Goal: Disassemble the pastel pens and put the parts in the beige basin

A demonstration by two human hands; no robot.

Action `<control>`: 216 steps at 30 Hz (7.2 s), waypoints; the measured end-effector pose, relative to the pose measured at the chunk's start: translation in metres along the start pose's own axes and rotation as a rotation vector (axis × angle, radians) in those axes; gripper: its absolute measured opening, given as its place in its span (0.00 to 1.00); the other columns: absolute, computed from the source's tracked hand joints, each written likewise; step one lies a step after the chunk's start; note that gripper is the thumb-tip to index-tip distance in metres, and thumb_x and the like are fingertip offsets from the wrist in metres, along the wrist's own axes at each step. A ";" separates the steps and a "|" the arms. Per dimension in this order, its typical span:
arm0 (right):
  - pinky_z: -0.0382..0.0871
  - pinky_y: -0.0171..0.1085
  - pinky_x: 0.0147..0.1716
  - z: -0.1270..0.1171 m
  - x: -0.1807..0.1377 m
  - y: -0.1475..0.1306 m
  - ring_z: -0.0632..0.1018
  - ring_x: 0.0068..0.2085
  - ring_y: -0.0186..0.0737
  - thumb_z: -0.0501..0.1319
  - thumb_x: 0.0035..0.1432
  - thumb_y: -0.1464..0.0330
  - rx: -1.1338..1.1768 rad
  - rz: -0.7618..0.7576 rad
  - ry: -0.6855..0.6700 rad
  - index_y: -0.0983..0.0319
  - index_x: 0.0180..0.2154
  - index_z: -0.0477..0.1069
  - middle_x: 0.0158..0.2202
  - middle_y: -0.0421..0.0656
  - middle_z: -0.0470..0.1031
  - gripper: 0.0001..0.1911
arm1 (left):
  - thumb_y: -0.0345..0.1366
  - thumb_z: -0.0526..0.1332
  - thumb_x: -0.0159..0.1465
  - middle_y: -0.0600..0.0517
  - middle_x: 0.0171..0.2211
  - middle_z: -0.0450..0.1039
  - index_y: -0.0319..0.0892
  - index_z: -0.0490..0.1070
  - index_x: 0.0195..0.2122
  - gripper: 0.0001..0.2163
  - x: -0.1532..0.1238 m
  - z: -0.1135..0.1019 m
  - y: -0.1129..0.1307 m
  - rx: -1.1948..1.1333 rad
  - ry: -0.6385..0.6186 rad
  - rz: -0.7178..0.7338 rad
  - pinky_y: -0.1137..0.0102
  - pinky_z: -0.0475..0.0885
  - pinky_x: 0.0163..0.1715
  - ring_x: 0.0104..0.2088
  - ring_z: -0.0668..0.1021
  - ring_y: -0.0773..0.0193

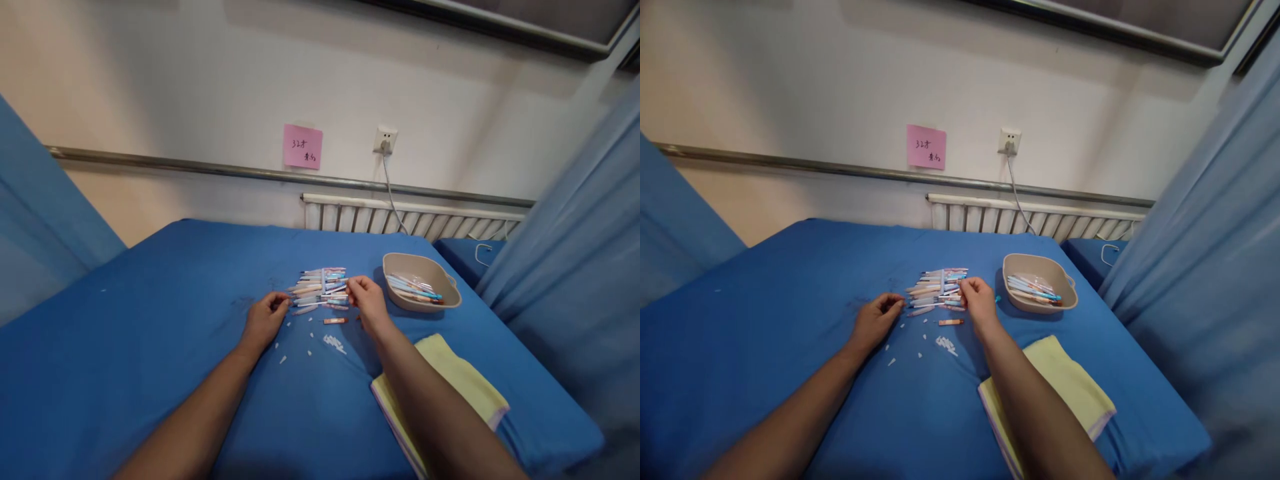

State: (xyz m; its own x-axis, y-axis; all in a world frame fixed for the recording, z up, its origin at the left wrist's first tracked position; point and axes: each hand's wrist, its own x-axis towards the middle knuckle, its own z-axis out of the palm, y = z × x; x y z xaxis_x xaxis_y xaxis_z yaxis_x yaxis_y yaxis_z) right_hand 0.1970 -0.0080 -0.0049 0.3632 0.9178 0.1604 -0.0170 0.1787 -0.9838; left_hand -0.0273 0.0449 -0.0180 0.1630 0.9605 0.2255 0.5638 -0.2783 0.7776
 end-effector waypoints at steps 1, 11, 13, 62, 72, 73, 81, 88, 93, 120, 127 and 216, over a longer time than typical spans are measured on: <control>0.58 0.29 0.19 0.002 0.000 0.008 0.63 0.19 0.29 0.57 0.51 0.57 -0.036 -0.003 0.002 0.61 0.25 0.64 0.18 0.35 0.64 0.14 | 0.46 0.54 0.56 0.52 0.28 0.75 0.40 0.72 0.35 0.15 0.002 -0.002 -0.001 0.006 -0.009 -0.006 0.70 0.68 0.29 0.28 0.75 0.62; 0.64 0.31 0.23 -0.007 -0.010 0.043 0.66 0.24 0.33 0.56 0.53 0.59 -0.258 -0.026 -0.294 0.60 0.28 0.66 0.23 0.36 0.65 0.11 | 0.44 0.67 0.43 0.53 0.35 0.73 0.44 0.70 0.41 0.23 -0.030 -0.062 0.012 0.331 -0.596 -0.014 0.71 0.66 0.31 0.33 0.74 0.60; 0.63 0.31 0.23 -0.006 -0.010 0.043 0.65 0.23 0.32 0.55 0.54 0.60 -0.280 -0.045 -0.315 0.60 0.28 0.65 0.22 0.35 0.63 0.10 | 0.42 0.66 0.46 0.53 0.35 0.73 0.44 0.69 0.41 0.21 -0.041 -0.057 0.014 0.350 -0.602 -0.005 0.71 0.66 0.32 0.33 0.74 0.61; 0.59 0.31 0.24 -0.028 0.011 0.035 0.69 0.24 0.34 0.54 0.56 0.64 -0.546 -0.145 -0.194 0.60 0.30 0.69 0.20 0.35 0.68 0.08 | 0.42 0.53 0.62 0.50 0.33 0.74 0.42 0.71 0.37 0.11 -0.015 0.023 0.031 0.280 -0.340 0.297 0.69 0.67 0.34 0.33 0.74 0.61; 0.64 0.33 0.29 -0.030 0.019 0.047 0.73 0.29 0.36 0.56 0.54 0.68 -0.588 -0.133 -0.189 0.58 0.32 0.71 0.28 0.38 0.74 0.05 | 0.39 0.52 0.62 0.48 0.38 0.74 0.43 0.71 0.38 0.10 0.011 0.019 0.015 0.336 -0.216 0.288 0.67 0.68 0.41 0.39 0.74 0.59; 0.64 0.34 0.30 -0.030 0.018 0.048 0.73 0.30 0.36 0.57 0.54 0.69 -0.597 -0.132 -0.199 0.58 0.32 0.71 0.29 0.38 0.75 0.05 | 0.38 0.53 0.62 0.48 0.39 0.74 0.43 0.71 0.39 0.10 0.012 0.018 0.014 0.349 -0.219 0.288 0.66 0.67 0.43 0.40 0.74 0.59; 0.63 0.33 0.30 -0.024 0.011 0.047 0.73 0.30 0.35 0.56 0.55 0.68 -0.596 -0.149 -0.265 0.59 0.31 0.70 0.28 0.39 0.74 0.05 | 0.39 0.52 0.62 0.47 0.37 0.74 0.43 0.72 0.37 0.11 0.018 0.001 0.002 0.382 -0.208 0.280 0.65 0.67 0.42 0.40 0.74 0.57; 0.61 0.32 0.28 -0.020 0.007 0.047 0.71 0.27 0.35 0.55 0.55 0.66 -0.558 -0.125 -0.293 0.59 0.30 0.69 0.25 0.37 0.71 0.07 | 0.39 0.53 0.61 0.50 0.36 0.74 0.45 0.73 0.35 0.10 0.017 -0.007 -0.003 0.363 -0.378 0.252 0.67 0.67 0.41 0.37 0.74 0.60; 0.60 0.31 0.26 -0.018 0.006 0.050 0.69 0.25 0.34 0.54 0.55 0.65 -0.545 -0.114 -0.318 0.60 0.29 0.68 0.23 0.36 0.69 0.07 | 0.38 0.53 0.61 0.50 0.37 0.74 0.46 0.72 0.37 0.10 0.018 -0.002 0.001 0.398 -0.383 0.252 0.67 0.67 0.41 0.39 0.74 0.59; 0.57 0.31 0.24 -0.015 0.002 0.044 0.68 0.25 0.33 0.54 0.55 0.65 -0.518 -0.126 -0.320 0.60 0.28 0.68 0.22 0.37 0.68 0.08 | 0.35 0.53 0.61 0.48 0.33 0.72 0.44 0.66 0.34 0.05 0.013 0.009 0.008 0.585 -0.355 0.244 0.69 0.62 0.31 0.34 0.73 0.58; 0.58 0.31 0.25 -0.016 0.002 0.042 0.68 0.25 0.34 0.54 0.55 0.65 -0.491 -0.123 -0.309 0.60 0.28 0.69 0.22 0.37 0.68 0.08 | 0.36 0.51 0.62 0.47 0.34 0.73 0.43 0.66 0.35 0.06 0.009 0.005 0.010 0.523 -0.336 0.227 0.67 0.63 0.33 0.34 0.74 0.56; 0.62 0.31 0.21 0.009 -0.018 0.018 0.66 0.19 0.30 0.63 0.46 0.55 0.141 0.156 -0.173 0.61 0.24 0.68 0.21 0.38 0.72 0.16 | 0.44 0.62 0.54 0.53 0.26 0.72 0.40 0.70 0.32 0.12 -0.020 0.020 0.026 -0.357 -0.253 0.006 0.72 0.67 0.29 0.27 0.73 0.66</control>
State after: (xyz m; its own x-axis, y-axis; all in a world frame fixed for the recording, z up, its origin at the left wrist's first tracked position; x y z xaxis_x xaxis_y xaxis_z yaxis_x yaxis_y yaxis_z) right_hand 0.1815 -0.0176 -0.0250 0.1813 0.9829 0.0314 -0.1944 0.0671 -0.9786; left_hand 0.0009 0.0188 -0.0139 0.3836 0.9164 0.1147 0.2543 -0.2242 0.9408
